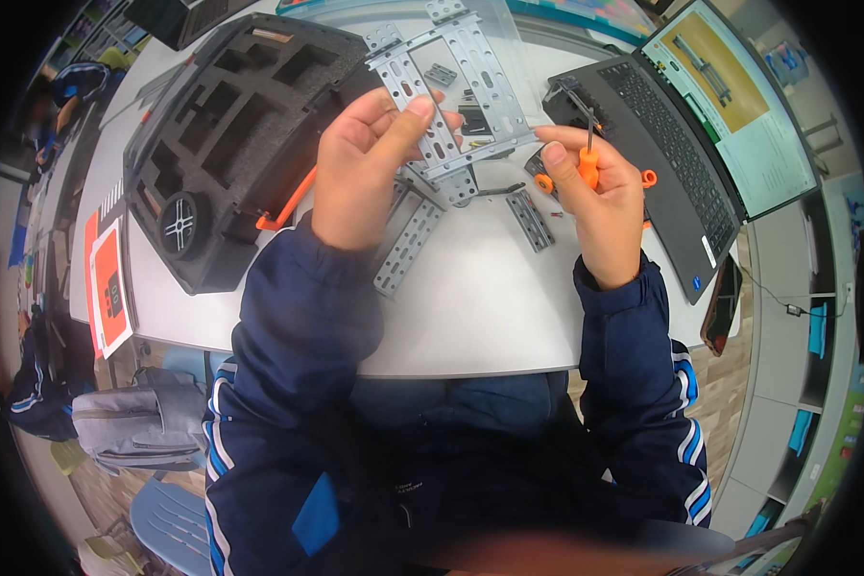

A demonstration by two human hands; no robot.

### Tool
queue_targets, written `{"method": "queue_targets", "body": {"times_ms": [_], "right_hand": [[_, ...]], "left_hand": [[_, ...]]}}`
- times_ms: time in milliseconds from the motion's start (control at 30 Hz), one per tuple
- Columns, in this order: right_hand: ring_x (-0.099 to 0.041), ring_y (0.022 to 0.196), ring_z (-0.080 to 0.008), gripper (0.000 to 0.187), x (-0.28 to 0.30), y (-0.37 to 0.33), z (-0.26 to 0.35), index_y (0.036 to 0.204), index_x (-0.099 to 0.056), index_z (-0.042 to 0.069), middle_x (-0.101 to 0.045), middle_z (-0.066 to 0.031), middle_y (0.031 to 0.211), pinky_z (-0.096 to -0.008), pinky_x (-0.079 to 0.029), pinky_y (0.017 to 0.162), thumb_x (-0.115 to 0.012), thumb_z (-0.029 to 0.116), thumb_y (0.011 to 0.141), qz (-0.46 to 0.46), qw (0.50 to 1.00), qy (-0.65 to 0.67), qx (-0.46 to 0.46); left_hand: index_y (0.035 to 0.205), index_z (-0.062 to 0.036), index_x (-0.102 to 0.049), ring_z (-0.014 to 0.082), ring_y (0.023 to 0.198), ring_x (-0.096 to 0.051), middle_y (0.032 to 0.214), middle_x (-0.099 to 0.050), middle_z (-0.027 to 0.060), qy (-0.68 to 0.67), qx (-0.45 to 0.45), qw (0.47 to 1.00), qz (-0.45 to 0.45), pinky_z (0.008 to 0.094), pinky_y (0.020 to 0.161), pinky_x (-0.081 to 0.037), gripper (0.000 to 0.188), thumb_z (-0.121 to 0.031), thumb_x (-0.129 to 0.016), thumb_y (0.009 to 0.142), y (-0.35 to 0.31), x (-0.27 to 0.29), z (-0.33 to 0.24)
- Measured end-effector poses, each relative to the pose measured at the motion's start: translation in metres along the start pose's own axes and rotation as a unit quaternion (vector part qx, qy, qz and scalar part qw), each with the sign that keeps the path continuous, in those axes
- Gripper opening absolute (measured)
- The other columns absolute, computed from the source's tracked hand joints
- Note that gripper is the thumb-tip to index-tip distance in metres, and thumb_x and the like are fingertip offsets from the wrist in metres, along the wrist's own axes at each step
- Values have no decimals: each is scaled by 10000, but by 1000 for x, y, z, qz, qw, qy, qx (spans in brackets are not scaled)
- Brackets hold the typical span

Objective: The person assembles a metal frame using an orange screwdriver. They align metal brackets and rails, then tighten screws to secure the components together. The person repeatedly adjusts the frame and checks alignment while fastening multiple screws.

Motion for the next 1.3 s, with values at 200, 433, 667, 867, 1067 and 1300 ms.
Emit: {"method": "queue_targets", "body": {"times_ms": [200, 433, 667, 867, 1067, 1300], "right_hand": [[-336, 523, -2, 229, 1, 1, -5, 900, -675, 6, -467, 75, 624, -181, -239, 479, -656, 235, 892, 39, 998, 9, -58], [-339, 515, 2, 193, 0, 3, -8, 791, -663, 24, -492, 64, 617, -177, -219, 465, -673, 201, 869, 38, 997, -20, -59], [-427, 579, -9, 189, 1, 1, -7, 756, -654, 7, -563, 35, 650, -168, -290, 520, -688, 165, 854, 27, 998, -53, -20], [-452, 601, -13, 158, 1, 1, -4, 786, -654, 11, -579, 33, 676, -164, -322, 547, -686, 150, 856, 32, 998, -47, -22], [-555, 756, -52, 163, -2, 3, -2, 924, -650, -7, -631, -8, 833, -199, -440, 678, -697, 130, 849, 7, 1000, 4, -2], [-539, 785, -53, 143, 0, 1, -2, 938, -615, -6, -613, -6, 861, -196, -438, 708, -672, 100, 861, 25, 1000, -9, -3]], "left_hand": [[1111, 38, -578, 148, 820, -653, 937, -677, 130, 48, -26, 998, 32, 254, 730, -507, 280, -165, -590, 918, -1, -4, 4], [1107, 50, -569, 143, 838, -647, 951, -668, 137, 48, -33, 998, 36, 263, 739, -527, 249, -120, -578, 925, -2, -5, 10], [1104, 53, -555, 141, 847, -641, 946, -663, 131, 57, -47, 996, 41, 262, 744, -529, 237, -114, -560, 936, -4, -6, 10], [856, 6, -503, 114, 853, -630, 896, -663, 121, 38, -58, 997, 30, 236, 751, -498, 140, -90, -579, 924, -6, -11, 6], [847, 1, -502, 96, 828, -628, 865, -667, 110, 86, -123, 988, 35, 217, 707, -478, 135, -77, -588, 916, -6, -10, 3], [826, 0, -482, 87, 797, -620, 845, -668, 103, 105, -130, 985, 44, 208, 697, -465, 158, -78, -589, 913, -6, -9, 7]]}}
Point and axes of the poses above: each hand's wrist, its own y-axis towards the middle knuckle, its own x-axis out of the back of the hand, z = x × y, the point moved 3 cm from there along y, towards the middle knuckle
